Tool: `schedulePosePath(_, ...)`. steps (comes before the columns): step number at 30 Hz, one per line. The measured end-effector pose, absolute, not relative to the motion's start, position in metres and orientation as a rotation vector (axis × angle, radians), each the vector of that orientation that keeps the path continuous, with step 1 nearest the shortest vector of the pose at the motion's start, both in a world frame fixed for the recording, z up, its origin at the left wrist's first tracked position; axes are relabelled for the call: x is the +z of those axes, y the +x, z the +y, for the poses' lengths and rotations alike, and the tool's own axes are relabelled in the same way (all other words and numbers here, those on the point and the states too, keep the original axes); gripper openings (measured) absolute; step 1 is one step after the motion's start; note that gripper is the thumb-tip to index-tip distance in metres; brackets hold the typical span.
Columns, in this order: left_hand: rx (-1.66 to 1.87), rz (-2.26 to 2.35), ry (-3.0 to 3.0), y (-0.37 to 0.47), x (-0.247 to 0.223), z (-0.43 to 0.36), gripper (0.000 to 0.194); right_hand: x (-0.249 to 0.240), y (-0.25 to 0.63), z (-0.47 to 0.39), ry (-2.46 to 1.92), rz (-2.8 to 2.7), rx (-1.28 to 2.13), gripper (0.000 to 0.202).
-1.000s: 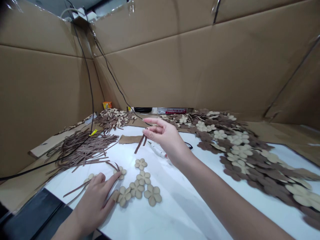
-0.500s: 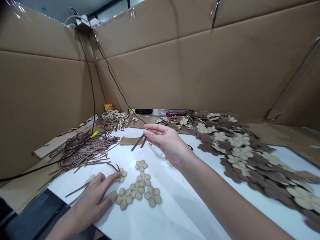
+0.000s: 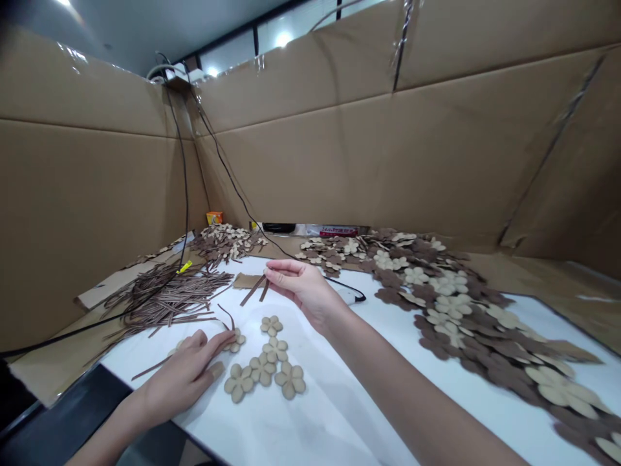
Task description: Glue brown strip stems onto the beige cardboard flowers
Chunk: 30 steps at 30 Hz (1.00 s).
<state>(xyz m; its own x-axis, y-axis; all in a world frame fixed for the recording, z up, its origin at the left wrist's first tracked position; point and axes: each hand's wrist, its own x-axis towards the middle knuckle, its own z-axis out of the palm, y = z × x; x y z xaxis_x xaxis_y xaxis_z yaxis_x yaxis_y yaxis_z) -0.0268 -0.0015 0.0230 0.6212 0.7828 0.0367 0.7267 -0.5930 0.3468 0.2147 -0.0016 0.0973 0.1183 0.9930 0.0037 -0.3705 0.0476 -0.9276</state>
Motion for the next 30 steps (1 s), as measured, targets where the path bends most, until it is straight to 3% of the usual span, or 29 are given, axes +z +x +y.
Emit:
schedulePosePath(6,0.716,1.068,2.082,-0.031,0.027,0.020,0.035,0.094,0.210,-0.004,-0.960,-0.890,1.316,0.024)
schedulePosePath(10,0.807,1.077,1.819,-0.030,0.040,0.040,0.029,0.087,0.208,-0.002,-0.956,-0.905,1.340,0.026)
schedulePosePath(21,0.945,0.980,2.056,0.008,0.079,0.029,0.037,0.077,0.204,-0.002,-0.964,-0.909,1.393,0.032)
schedulePosePath(30,0.943,0.785,2.099,0.048,0.066,0.031,0.036,0.073,0.196,-0.002,-0.943,-0.902,1.397,0.035)
